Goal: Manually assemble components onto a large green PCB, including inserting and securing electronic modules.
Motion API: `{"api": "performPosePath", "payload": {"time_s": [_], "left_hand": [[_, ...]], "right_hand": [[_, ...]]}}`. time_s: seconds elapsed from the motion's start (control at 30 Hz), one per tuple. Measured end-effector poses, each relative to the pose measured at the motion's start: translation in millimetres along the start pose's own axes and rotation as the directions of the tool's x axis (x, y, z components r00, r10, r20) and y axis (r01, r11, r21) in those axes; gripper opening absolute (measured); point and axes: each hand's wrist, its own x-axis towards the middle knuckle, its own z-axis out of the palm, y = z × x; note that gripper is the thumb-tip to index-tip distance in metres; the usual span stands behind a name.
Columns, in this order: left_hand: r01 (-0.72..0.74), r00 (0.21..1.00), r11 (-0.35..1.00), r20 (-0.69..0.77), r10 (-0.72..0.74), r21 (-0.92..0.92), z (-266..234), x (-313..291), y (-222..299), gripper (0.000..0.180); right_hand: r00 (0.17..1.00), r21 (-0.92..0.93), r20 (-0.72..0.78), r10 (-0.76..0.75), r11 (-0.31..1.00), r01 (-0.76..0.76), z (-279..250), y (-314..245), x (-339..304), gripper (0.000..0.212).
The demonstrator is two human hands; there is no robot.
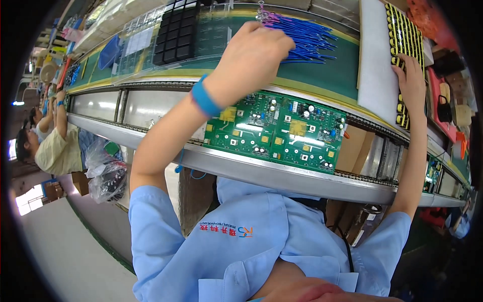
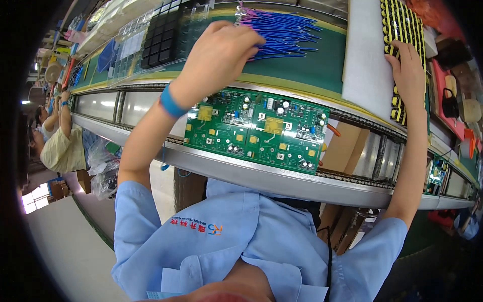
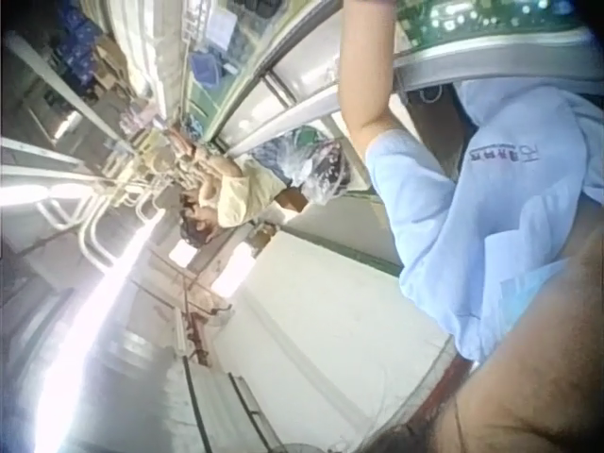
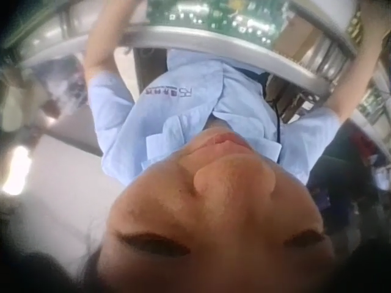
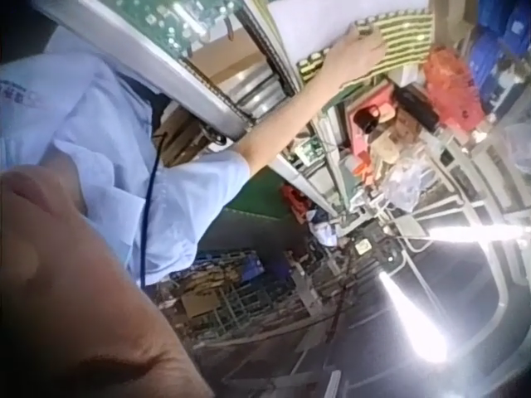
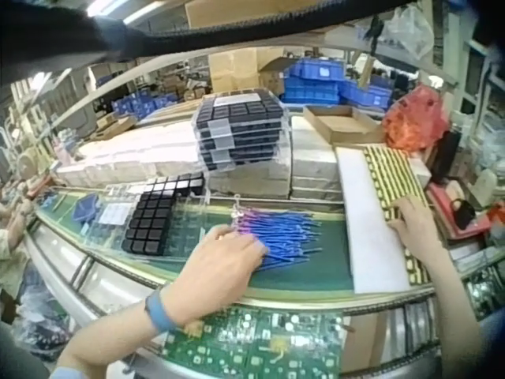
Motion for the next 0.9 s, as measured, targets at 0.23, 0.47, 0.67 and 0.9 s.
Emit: {"api": "performPosePath", "payload": {"time_s": [0.23, 0.47, 0.67, 0.9], "left_hand": [[-0.146, 0.983, 0.988, 0.101, 0.15, -0.047, 27.7, 34.1, -25.4, 0.013], [-0.11, 0.986, 0.994, 0.126, 0.11, -0.006, 22.4, 38.4, -23.9, 0.012], [0.193, 0.981, 0.938, 0.046, -0.188, -0.287, 5.3, 42.9, -15.8, 0.015], [0.102, 0.987, 0.931, -0.083, -0.139, -0.351, 7.0, 38.1, -11.1, 0.013]], "right_hand": [[0.93, 0.404, 0.035, 0.366, 0.846, -0.348, -11.9, -15.9, -18.3, 0.032], [0.728, 0.739, 0.659, 0.187, -0.342, -0.581, -60.8, -101.1, -15.9, 0.037], [0.564, 0.55, 0.823, 0.068, 0.155, -0.821, -76.6, -151.9, -25.6, 0.034], [0.891, 0.485, 0.455, -0.001, 0.839, -0.247, -67.8, -183.8, -49.7, 0.033]]}}
